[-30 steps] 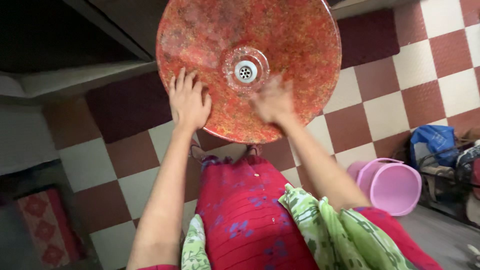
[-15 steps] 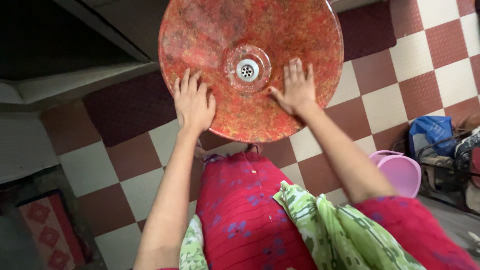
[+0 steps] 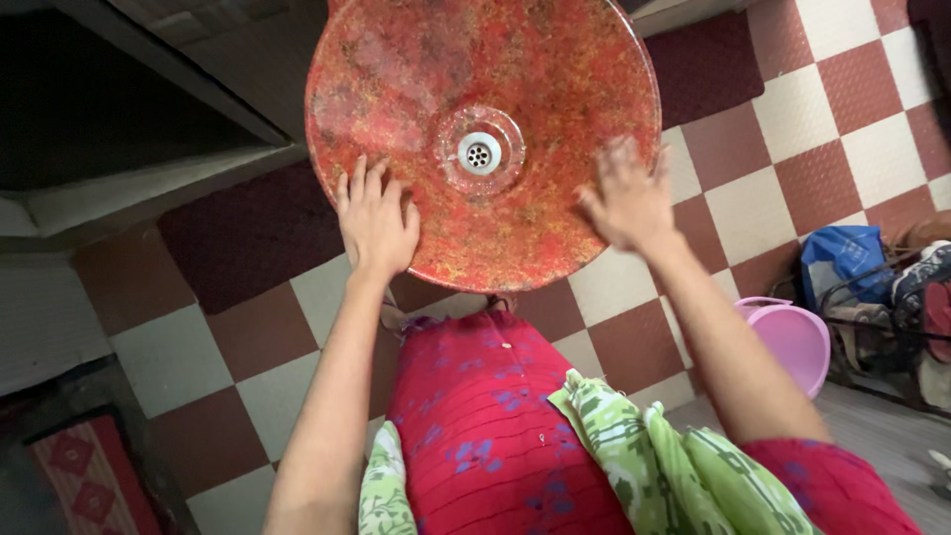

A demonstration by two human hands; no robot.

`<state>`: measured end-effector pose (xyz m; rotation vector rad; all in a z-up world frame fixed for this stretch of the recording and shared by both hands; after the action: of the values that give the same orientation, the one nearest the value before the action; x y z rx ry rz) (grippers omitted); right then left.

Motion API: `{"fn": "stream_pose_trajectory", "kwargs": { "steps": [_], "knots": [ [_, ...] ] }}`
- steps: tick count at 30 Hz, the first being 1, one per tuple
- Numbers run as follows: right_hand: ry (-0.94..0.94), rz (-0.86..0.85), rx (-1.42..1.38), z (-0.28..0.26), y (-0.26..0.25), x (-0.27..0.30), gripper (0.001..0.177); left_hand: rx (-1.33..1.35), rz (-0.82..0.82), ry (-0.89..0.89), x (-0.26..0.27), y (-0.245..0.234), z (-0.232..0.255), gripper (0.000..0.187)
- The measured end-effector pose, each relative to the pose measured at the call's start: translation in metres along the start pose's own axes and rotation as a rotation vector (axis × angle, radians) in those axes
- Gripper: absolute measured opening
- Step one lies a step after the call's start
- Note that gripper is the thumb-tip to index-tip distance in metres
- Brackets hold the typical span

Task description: The person scrubs a red speckled bathroom sink using a white cloth and a sponge. They wipe the basin, the faucet, and the surrounding countertop area, then rinse the cloth under running water and continue scrubbing.

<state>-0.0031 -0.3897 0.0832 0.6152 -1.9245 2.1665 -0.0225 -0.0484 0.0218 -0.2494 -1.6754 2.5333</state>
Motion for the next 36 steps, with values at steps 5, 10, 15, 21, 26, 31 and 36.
{"fn": "stream_pose_trajectory", "kwargs": {
  "steps": [5,10,15,21,26,31,36],
  "knots": [
    [0.019,-0.155,0.024,-0.051,0.041,-0.01,0.081,-0.01,0.016,0.005,0.001,0.0,0.001,0.033],
    [-0.434,-0.052,-0.396,-0.184,0.065,0.019,0.077,-0.032,0.026,0.002,0.003,0.002,-0.001,0.031],
    [-0.492,-0.056,-0.193,-0.136,0.06,0.03,0.069,-0.018,0.028,0.007,0.003,0.002,0.001,0.03],
    [-0.119,0.248,0.197,0.024,0.026,-0.021,0.085,-0.095,0.036,-0.007,0.002,0.008,-0.002,0.029],
    [-0.151,-0.009,0.243,-0.015,0.057,-0.022,0.085,-0.07,0.023,-0.04,0.001,0.008,-0.002,0.031],
    [-0.439,-0.074,-0.25,-0.133,0.077,0.027,0.078,-0.078,0.01,-0.053,0.001,0.008,-0.002,0.032],
    [-0.493,-0.096,-0.097,-0.089,0.071,0.033,0.067,-0.096,-0.002,-0.049,0.001,0.008,-0.002,0.033]
  ]
}}
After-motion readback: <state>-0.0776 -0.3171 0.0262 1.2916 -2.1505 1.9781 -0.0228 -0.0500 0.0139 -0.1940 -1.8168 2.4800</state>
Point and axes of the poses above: each hand's wrist, its own x-axis away from the middle knuckle, its own y-axis out of the palm, z = x × y, the point moved 3 cm from there along -x, towards the middle knuckle, and after that the axes turned 4 degrees about -z, right-handed, at the moved point
